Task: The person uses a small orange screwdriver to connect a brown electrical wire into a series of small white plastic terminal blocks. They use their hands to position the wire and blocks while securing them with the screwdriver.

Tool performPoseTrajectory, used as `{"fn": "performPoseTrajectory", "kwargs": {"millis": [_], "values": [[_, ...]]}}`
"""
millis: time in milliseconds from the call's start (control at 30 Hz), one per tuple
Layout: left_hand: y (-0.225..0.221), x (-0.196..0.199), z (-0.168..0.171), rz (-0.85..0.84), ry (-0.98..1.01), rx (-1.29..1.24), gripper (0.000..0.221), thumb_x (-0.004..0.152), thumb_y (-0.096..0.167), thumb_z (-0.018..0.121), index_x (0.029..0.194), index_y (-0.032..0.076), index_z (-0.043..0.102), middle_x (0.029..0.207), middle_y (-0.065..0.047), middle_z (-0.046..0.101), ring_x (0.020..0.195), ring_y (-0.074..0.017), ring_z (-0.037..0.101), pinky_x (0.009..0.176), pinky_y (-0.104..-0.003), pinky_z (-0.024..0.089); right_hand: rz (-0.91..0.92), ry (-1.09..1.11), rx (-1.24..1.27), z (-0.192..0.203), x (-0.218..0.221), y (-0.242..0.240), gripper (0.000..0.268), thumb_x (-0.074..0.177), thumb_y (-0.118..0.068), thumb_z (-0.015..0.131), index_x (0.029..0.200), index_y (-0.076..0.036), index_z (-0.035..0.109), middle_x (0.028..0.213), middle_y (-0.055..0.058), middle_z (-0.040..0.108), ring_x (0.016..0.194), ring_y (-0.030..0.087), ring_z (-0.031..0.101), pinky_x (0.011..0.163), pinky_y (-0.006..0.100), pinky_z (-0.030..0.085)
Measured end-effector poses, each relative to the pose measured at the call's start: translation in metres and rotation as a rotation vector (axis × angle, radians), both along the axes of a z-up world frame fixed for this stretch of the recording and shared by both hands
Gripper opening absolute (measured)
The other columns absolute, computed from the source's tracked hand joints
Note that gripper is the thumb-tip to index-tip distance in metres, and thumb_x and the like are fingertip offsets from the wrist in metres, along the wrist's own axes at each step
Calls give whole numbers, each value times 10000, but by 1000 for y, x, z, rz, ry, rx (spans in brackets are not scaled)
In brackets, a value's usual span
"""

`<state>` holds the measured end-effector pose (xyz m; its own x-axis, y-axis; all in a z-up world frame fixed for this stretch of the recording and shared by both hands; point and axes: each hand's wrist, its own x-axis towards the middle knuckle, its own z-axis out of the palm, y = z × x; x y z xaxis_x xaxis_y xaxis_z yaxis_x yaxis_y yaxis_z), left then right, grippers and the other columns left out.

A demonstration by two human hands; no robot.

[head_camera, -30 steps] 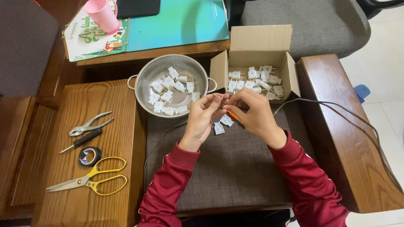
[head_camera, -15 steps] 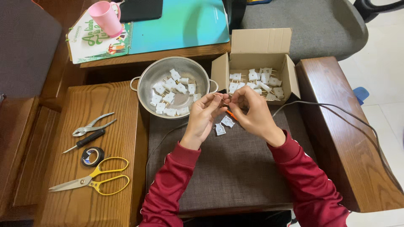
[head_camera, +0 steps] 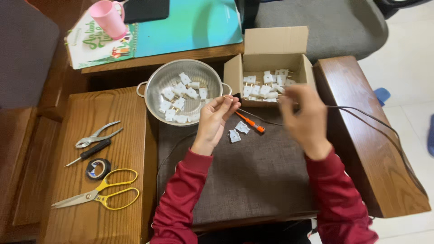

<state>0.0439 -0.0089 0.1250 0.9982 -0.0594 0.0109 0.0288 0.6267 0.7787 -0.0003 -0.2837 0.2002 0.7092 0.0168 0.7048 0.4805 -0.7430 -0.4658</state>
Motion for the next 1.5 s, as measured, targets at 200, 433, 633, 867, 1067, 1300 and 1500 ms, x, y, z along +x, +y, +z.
{"fn": "performPoseTrajectory", "kwargs": {"millis": [200, 433, 633, 867, 1067, 1300, 1500], "values": [[1, -2, 3, 11, 12, 7, 317, 1118, 175, 877, 1341, -41, 813, 1244, -269, 888, 1156, -355, 892, 1068, -370, 747, -268, 108, -307, -118, -69, -59, 412, 1002, -62, 869, 1411, -59, 813, 1323, 189, 798, 1273, 425, 786, 1149, 527, 623], [9, -2, 9, 46, 22, -32, 311, 1112, 146, 876, 1350, -48, 822, 1242, -261, 891, 1131, -339, 900, 1052, -353, 761, -241, 498, -407, -154, -110, -60, 602, 1208, -342, 621, 1744, -68, 630, 1836, 294, 538, 1705, 545, 482, 1441, 624, 352], [19, 2, 20, 84, -37, -29, 313, 1110, 138, 878, 1363, -35, 817, 1231, -233, 896, 1131, -323, 903, 1062, -339, 756, -243, 199, -629, -159, -117, -39, 498, 1079, -183, 800, 1564, -74, 768, 1681, 225, 723, 1618, 392, 647, 1423, 463, 455], [30, 4, 21, 130, -56, -50, 311, 1109, 93, 867, 1386, -38, 811, 1232, -233, 892, 1107, -309, 908, 1045, -311, 765, 53, 413, -465, -145, -132, -3, 641, 1107, -382, 758, 1710, -187, 659, 1754, 134, 639, 1662, 366, 555, 1388, 540, 387], [25, 2, 24, 119, -71, -37, 332, 1107, 99, 870, 1400, -43, 805, 1214, -235, 895, 1098, -301, 910, 1040, -310, 769, 51, 382, -485, -138, -58, 12, 702, 1072, -343, 798, 1733, -200, 610, 1581, 123, 702, 1370, 366, 741, 1113, 510, 603], [26, 9, 15, 119, -54, -50, 344, 1104, 90, 875, 1416, -38, 810, 1218, -252, 895, 1091, -314, 911, 1038, -313, 769, -21, 461, -446, -166, -13, 9, 234, 1100, -280, 761, 1283, -141, 717, 1137, 87, 724, 1103, 356, 809, 906, 492, 696], [28, 8, 19, 133, -28, -65, 350, 1094, 81, 882, 1413, -44, 811, 1222, -255, 894, 1082, -317, 910, 1024, -305, 772, -17, 558, -243, -120, -106, -27, 247, 1032, -347, 820, 1249, -240, 774, 995, 77, 885, 1009, 355, 886, 880, 500, 688]]}}
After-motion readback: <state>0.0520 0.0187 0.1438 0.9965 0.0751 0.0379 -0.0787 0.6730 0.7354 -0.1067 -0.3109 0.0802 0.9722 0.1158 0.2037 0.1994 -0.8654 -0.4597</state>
